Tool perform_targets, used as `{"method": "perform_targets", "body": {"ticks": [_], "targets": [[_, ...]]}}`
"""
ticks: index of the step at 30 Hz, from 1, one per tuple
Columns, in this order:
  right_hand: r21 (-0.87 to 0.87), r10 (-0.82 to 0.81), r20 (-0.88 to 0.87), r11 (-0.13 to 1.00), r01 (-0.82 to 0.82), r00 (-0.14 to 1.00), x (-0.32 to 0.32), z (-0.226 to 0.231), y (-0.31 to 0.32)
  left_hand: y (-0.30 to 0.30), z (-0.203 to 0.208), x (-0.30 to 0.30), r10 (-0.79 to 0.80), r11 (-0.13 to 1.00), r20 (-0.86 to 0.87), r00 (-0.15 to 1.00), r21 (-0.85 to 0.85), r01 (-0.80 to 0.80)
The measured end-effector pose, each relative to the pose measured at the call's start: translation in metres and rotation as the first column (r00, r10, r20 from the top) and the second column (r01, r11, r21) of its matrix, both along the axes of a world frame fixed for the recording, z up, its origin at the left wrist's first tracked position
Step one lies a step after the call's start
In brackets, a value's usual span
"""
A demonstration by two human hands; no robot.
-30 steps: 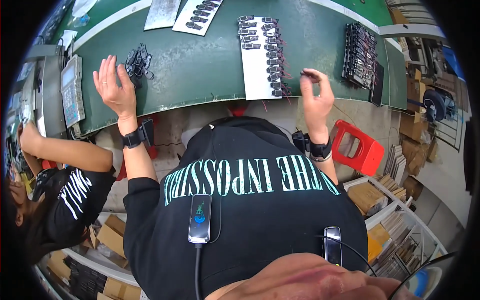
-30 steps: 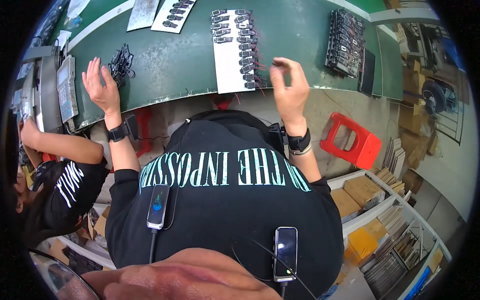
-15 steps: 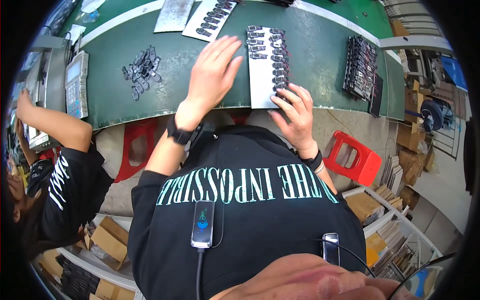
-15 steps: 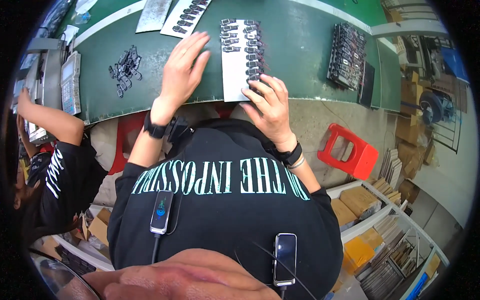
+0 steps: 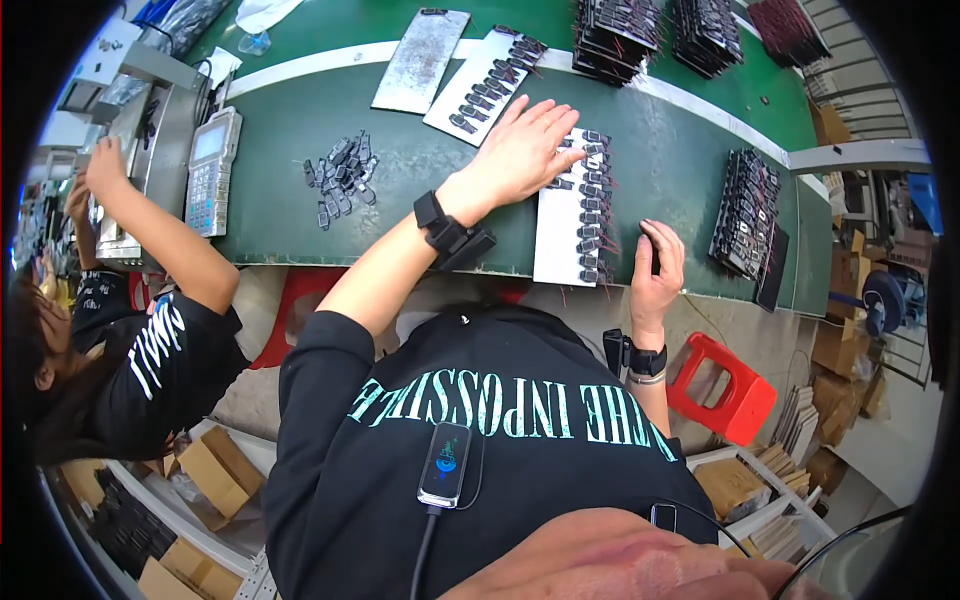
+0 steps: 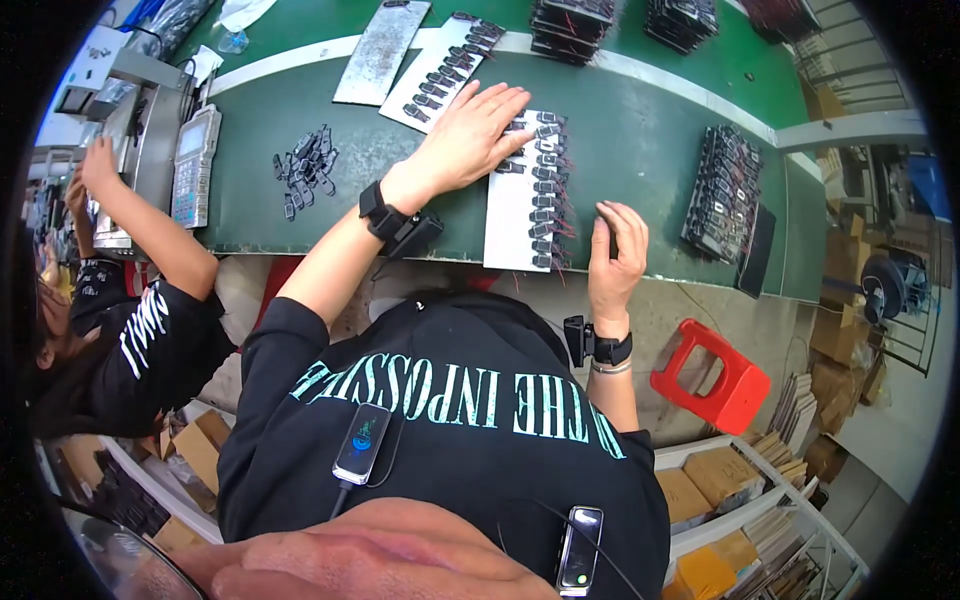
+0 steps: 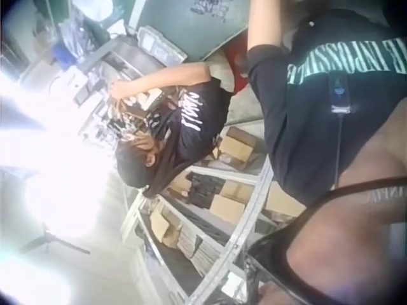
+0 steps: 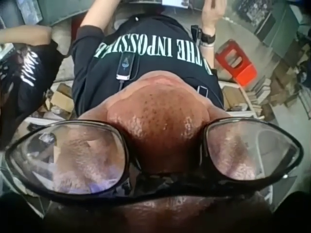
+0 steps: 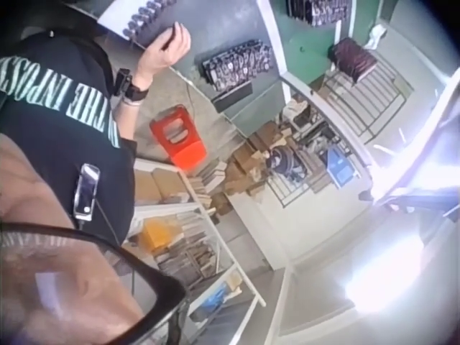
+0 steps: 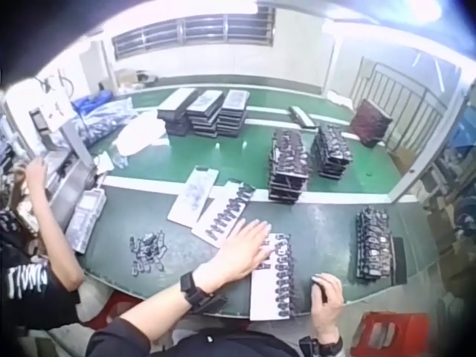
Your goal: The person picks up a speaker, presses it against a small black component, and aligns the assembly onto a white board. This process is repeated for several speakers, which are arranged in rows on the board.
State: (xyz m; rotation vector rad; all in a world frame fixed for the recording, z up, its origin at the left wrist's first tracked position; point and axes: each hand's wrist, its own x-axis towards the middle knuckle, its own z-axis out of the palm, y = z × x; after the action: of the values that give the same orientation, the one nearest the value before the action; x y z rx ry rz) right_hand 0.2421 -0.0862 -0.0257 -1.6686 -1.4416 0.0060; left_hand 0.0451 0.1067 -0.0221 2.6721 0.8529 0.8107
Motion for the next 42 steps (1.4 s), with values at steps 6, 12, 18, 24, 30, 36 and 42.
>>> {"method": "perform_targets", "body": {"ticks": [6, 12, 18, 24, 30, 36, 42], "targets": [[0.016, -0.046, -0.079, 0.999, 0.048, 0.996, -0.003, -0.008, 0.004, 0.022, 0.018, -0.04, 0.223, 0.972, -0.038, 0.974, 0.079, -0.219], [0.027, -0.048, -0.047, 0.998, 0.05, 0.998, -0.004, -0.011, 0.005, 0.011, 0.015, -0.081, 0.442, 0.897, -0.167, 0.881, 0.069, -0.437], [-0.004, -0.062, 0.029, 0.998, 0.062, 0.998, -0.006, -0.01, 0.003, -0.005, 0.004, -0.07, 0.492, 0.87, -0.196, 0.848, 0.064, -0.489], [-0.012, -0.093, 0.066, 0.996, 0.094, 0.994, -0.009, -0.011, 0.006, -0.003, 0.001, -0.067, 0.485, 0.874, -0.085, 0.87, 0.027, -0.485], [0.0, -0.073, 0.055, 0.997, 0.073, 0.996, -0.01, -0.007, 0.011, -0.006, 0.005, -0.072, 0.473, 0.88, -0.109, 0.874, 0.017, -0.475], [0.078, -0.036, -0.037, 0.996, 0.039, 0.999, -0.006, -0.012, 0.013, -0.01, 0.0, -0.072, 0.467, 0.883, -0.067, 0.882, 0.079, -0.462], [0.017, 0.019, -0.082, 1.0, -0.018, 0.996, 0.007, -0.02, -0.003, -0.009, 0.002, -0.085, 0.377, 0.926, -0.057, 0.925, -0.018, -0.378]]}}
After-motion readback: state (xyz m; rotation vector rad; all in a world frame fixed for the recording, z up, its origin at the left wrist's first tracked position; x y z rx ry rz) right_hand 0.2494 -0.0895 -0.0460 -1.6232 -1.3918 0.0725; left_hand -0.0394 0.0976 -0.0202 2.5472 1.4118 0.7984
